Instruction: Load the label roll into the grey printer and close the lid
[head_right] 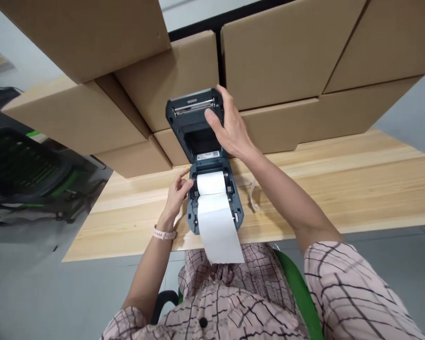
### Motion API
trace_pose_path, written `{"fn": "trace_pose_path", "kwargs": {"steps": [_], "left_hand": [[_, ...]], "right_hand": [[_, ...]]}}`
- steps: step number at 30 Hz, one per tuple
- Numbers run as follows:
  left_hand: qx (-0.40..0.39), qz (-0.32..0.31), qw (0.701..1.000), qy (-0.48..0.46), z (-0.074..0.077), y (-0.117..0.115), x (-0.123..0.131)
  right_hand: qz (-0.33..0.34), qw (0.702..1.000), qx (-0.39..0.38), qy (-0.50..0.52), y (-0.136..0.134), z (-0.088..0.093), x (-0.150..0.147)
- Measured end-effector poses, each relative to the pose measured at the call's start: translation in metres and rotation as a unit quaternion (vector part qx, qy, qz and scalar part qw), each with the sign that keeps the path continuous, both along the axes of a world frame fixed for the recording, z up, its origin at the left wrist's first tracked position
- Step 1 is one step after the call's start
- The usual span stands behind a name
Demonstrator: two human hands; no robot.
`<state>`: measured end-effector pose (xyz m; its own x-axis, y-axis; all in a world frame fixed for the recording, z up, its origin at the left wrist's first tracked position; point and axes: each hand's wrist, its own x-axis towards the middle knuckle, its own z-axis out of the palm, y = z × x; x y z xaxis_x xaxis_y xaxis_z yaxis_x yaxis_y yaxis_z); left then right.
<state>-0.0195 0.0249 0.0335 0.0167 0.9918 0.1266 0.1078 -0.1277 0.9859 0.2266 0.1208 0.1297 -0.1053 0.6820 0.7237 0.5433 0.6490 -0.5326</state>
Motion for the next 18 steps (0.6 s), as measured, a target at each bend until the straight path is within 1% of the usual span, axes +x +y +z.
{"fn": "trace_pose_path", "kwargs": {"steps": [3, 5, 7, 9, 11, 12, 13, 14, 15, 16, 18], "left_hand": [[-0.022, -0.046, 0.999, 0.006, 0.001, -0.006, -0.002], [-0.036, -0.062, 0.997, 0.012, 0.002, -0.007, -0.003], [-0.047, -0.075, 0.996, 0.023, 0.002, -0.006, -0.004], [-0.052, -0.08, 0.995, 0.036, 0.001, -0.006, -0.005], [-0.053, -0.083, 0.994, 0.047, 0.0, -0.006, -0.004], [-0.052, -0.082, 0.994, 0.052, 0.0, -0.006, -0.004], [-0.051, -0.08, 0.994, 0.058, 0.0, -0.007, -0.003], [-0.05, -0.077, 0.993, 0.068, 0.001, -0.007, -0.003], [-0.05, -0.074, 0.993, 0.08, 0.002, -0.008, -0.002], [-0.05, -0.07, 0.992, 0.094, 0.003, -0.008, -0.002], [-0.051, -0.066, 0.989, 0.121, 0.006, -0.009, 0.0]], "right_hand": [[-0.011, 1.0, -0.023, -0.002, 0.023, 0.003, 0.0], [-0.024, 0.999, -0.022, -0.009, 0.024, 0.006, -0.001], [-0.051, 0.998, 0.016, -0.017, 0.01, 0.008, -0.002], [-0.071, 0.994, 0.073, -0.026, -0.014, 0.007, -0.004], [-0.048, 0.992, 0.098, -0.058, -0.042, 0.001, -0.005], [-0.02, 0.992, 0.087, -0.09, -0.054, -0.004, -0.006], [0.013, 0.989, 0.059, -0.135, -0.064, -0.009, -0.007], [0.05, 0.98, 0.015, -0.19, -0.07, -0.014, -0.009], [0.085, 0.964, -0.04, -0.25, -0.074, -0.018, -0.011], [0.114, 0.939, -0.101, -0.308, -0.074, -0.021, -0.014], [0.153, 0.875, -0.218, -0.405, -0.067, -0.024, -0.022]]}}
